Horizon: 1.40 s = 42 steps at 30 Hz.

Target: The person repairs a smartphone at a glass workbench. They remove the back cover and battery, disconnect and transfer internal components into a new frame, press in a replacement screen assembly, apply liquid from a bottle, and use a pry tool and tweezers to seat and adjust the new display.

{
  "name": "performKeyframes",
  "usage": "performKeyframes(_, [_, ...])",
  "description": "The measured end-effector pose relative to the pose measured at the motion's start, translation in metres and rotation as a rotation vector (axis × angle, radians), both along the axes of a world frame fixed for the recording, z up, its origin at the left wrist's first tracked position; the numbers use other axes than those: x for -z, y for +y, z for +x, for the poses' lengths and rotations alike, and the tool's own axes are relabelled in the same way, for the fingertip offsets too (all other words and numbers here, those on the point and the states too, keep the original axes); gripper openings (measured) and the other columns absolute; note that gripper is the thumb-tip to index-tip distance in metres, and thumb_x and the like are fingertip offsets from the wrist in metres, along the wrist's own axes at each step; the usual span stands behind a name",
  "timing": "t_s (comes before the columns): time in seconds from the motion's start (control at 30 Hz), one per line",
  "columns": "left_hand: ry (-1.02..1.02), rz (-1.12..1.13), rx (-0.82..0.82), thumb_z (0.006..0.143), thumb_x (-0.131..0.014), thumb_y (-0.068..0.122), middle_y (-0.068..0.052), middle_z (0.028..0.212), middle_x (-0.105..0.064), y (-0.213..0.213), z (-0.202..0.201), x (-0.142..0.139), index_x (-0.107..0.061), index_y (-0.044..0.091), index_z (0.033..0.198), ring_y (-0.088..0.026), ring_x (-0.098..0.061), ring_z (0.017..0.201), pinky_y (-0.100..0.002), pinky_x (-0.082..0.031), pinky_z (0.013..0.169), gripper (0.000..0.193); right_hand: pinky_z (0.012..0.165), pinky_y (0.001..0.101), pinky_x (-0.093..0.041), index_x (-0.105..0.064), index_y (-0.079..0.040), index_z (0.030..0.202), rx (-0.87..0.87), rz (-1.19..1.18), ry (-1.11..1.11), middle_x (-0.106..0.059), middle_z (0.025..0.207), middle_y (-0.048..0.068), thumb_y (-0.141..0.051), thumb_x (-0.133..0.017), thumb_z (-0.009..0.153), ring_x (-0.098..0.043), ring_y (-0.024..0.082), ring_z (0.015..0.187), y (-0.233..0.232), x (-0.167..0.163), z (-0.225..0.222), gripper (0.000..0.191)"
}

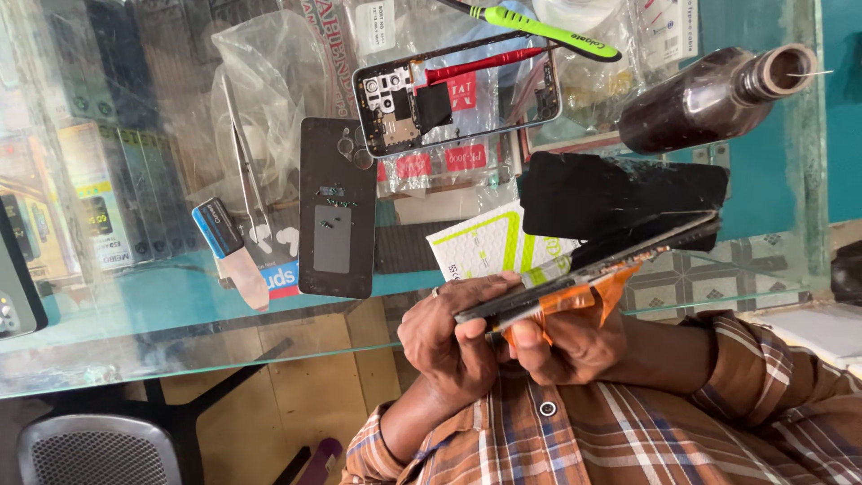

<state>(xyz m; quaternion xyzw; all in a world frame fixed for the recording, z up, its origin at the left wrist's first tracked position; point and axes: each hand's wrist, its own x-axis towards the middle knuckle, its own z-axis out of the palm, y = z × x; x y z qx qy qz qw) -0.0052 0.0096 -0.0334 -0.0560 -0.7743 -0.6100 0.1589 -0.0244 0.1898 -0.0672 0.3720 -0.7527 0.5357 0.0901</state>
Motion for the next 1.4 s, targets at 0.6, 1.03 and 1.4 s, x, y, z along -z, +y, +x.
performKeyframes(0.6, [-0.707,0.518,0.602,0.100,-0.066,0.062,-0.014,0.139,-0.054,-0.024,-0.044,-0.067,-0.029,0.003,0.161,-0.021,-0.054,0.130,-0.037,-0.046,0.111,0.093,0.071,0.0380,-0.057,-0.064,0.003,0.091,-0.761,0.420,-0.047,-0.068,0.083,0.013,-0.010,-0.070,0.089,-0.069,0.026,0.079,-0.008,-0.049,-0.018,0.015])
performKeyframes(1.03, [-0.789,0.555,0.555,0.112,-0.043,0.058,-0.003,0.090,-0.066,0.022,-0.062,-0.033,-0.068,-0.002,0.121,-0.008,-0.061,0.079,-0.027,-0.057,0.072,0.066,0.058,0.0345,-0.057,-0.063,-0.002,0.080,-0.787,0.253,-0.148,-0.069,0.077,0.007,-0.007,-0.070,0.089,-0.068,0.020,0.065,0.022,-0.040,-0.022,0.012])
performKeyframes(1.4, [-0.683,0.630,0.578,0.110,-0.039,0.059,-0.006,0.086,-0.067,0.028,-0.062,0.002,-0.068,-0.004,0.120,-0.011,-0.064,0.080,-0.028,-0.058,0.075,0.070,0.047,0.0363,-0.052,-0.064,-0.002,0.074,-0.799,0.273,-0.127,-0.059,0.062,0.006,-0.004,-0.075,0.086,-0.062,0.021,0.053,0.029,-0.023,-0.029,0.016])
